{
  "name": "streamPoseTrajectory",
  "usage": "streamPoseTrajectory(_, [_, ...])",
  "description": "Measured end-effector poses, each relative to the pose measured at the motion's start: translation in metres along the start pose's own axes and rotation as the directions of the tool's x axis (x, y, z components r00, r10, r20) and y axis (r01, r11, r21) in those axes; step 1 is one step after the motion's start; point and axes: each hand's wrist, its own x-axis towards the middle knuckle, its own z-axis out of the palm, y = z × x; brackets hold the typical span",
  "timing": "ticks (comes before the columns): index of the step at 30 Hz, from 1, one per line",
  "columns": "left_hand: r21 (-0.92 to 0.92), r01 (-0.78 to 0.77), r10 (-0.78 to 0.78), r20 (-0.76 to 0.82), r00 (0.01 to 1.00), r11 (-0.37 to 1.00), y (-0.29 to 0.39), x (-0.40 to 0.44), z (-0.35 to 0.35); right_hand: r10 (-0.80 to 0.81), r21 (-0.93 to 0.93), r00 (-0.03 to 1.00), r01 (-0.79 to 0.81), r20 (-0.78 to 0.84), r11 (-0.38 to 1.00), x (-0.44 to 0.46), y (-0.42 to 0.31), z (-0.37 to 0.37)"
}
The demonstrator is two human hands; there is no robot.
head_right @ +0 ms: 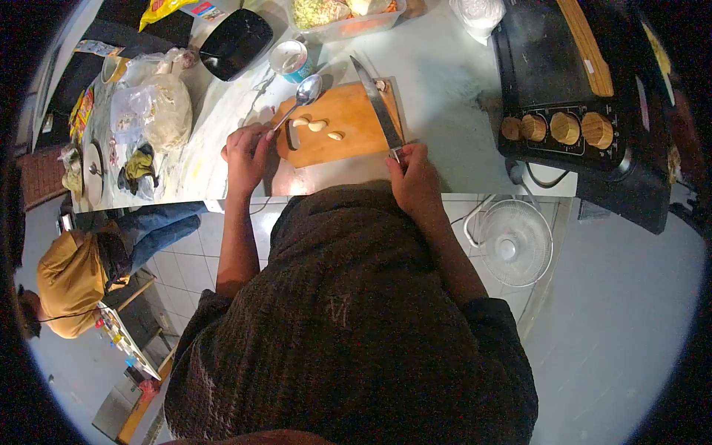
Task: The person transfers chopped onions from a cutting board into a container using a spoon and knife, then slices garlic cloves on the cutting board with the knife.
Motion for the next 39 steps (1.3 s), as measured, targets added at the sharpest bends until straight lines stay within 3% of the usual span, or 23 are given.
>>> streamPoseTrajectory(3, [0.024, 0.018, -0.015, -0.103, 0.995, 1.000, 0.022, 0.006, 0.000, 0.023, 0.036, 0.999, -0.022, -0.030, 0.999, -0.002, 0.008, 0.005])
streamPoseTrajectory(5, [-0.044, -0.127, 0.122, -0.100, 0.987, 0.991, 0.044, 0.011, 0.000, 0.007, 0.040, 1.000, -0.006, -0.031, 0.999, -0.004, 0.007, 0.003])
streamPoseTrajectory(9, [-0.043, -0.310, 0.313, 0.123, 0.942, 0.950, 0.077, 0.012, 0.010, 0.002, 0.051, 0.999, 0.000, -0.039, 0.999, -0.005, 0.007, 0.002])
streamPoseTrajectory(12, [-0.028, -0.342, 0.343, 0.130, 0.930, 0.939, 0.082, 0.012, 0.021, 0.097, 0.199, 0.994, -0.106, 0.053, 0.974, -0.008, 0.014, 0.001])
streamPoseTrajectory(21, [0.049, -0.372, 0.366, 0.098, 0.925, 0.927, 0.088, 0.014, 0.038, 0.166, 0.248, 0.980, -0.189, 0.109, 0.950, -0.014, 0.002, -0.022])
streamPoseTrajectory(25, [0.025, -0.376, 0.373, 0.070, 0.925, 0.926, 0.099, 0.017, 0.044, 0.083, 0.297, 0.991, -0.111, 0.105, 0.948, -0.011, 0.018, -0.014])
streamPoseTrajectory(30, [0.053, -0.193, 0.193, -0.003, 0.981, 0.980, 0.100, 0.009, 0.047, -0.048, 0.322, 0.998, 0.034, 0.037, 0.946, -0.009, 0.018, -0.015])
streamPoseTrajectory(39, [0.109, -0.057, 0.056, 0.014, 0.998, 0.992, 0.114, 0.003, 0.061, 0.062, 0.203, 0.996, -0.074, 0.063, 0.976, -0.008, 0.013, -0.011])
